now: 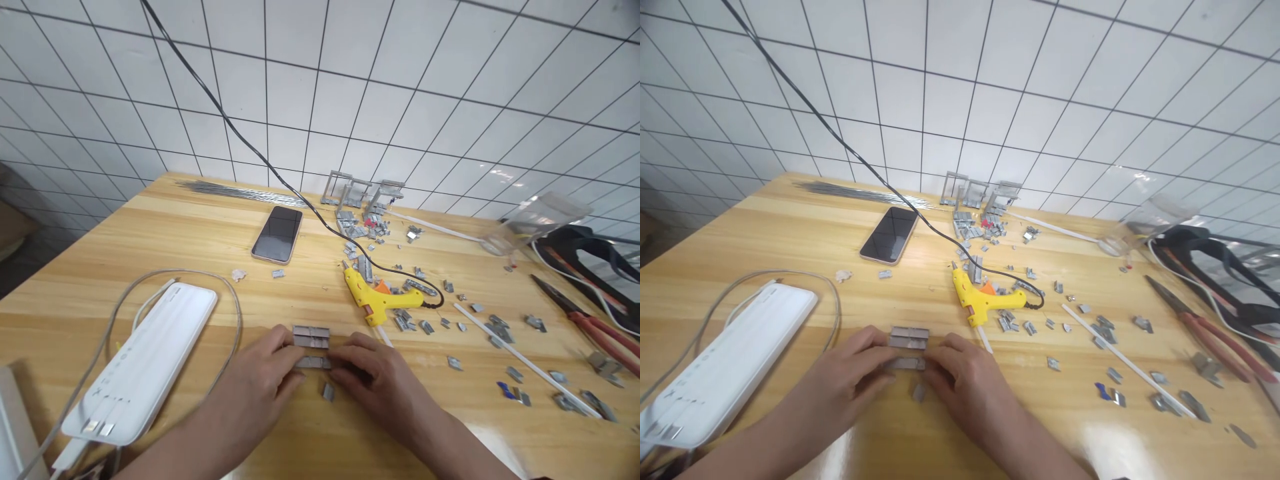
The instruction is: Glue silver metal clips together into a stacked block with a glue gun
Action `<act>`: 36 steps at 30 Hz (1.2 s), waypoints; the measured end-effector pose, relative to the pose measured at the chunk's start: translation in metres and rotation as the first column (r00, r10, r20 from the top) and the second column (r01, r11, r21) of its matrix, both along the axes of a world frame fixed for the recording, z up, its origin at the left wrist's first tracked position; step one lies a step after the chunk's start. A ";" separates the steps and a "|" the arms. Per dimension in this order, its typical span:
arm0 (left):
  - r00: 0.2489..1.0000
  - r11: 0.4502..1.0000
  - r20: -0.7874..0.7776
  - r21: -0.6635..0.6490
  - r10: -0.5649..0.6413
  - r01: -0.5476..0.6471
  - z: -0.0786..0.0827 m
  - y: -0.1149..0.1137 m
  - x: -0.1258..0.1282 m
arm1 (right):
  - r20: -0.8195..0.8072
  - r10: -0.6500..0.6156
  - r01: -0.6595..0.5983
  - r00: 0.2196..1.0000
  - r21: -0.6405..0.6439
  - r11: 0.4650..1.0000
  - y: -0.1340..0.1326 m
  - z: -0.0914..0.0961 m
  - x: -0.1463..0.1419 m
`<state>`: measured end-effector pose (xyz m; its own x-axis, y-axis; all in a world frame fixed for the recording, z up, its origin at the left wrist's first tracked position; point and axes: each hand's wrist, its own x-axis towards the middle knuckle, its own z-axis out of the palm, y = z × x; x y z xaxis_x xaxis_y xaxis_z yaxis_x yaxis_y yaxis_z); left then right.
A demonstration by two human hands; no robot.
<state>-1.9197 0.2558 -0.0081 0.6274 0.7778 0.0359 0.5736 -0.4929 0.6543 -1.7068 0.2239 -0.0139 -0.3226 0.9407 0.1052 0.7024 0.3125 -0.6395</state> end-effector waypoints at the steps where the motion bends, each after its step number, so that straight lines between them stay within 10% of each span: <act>1: 1.000 1.000 -0.019 -0.002 0.010 -0.010 0.001 0.000 -0.001 | -0.001 -0.001 0.001 1.000 0.002 1.000 0.000 0.000 0.000; 36: 0.993 0.999 -0.110 -0.023 0.029 -0.031 0.000 0.005 0.001 | -0.024 -0.041 0.044 0.999 0.123 0.991 0.002 -0.011 -0.005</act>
<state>-1.9188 0.2608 -0.0084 0.6029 0.7962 -0.0512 0.6571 -0.4591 0.5979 -1.7119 0.2263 -0.0245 -0.2791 0.9327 0.2283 0.7031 0.3605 -0.6129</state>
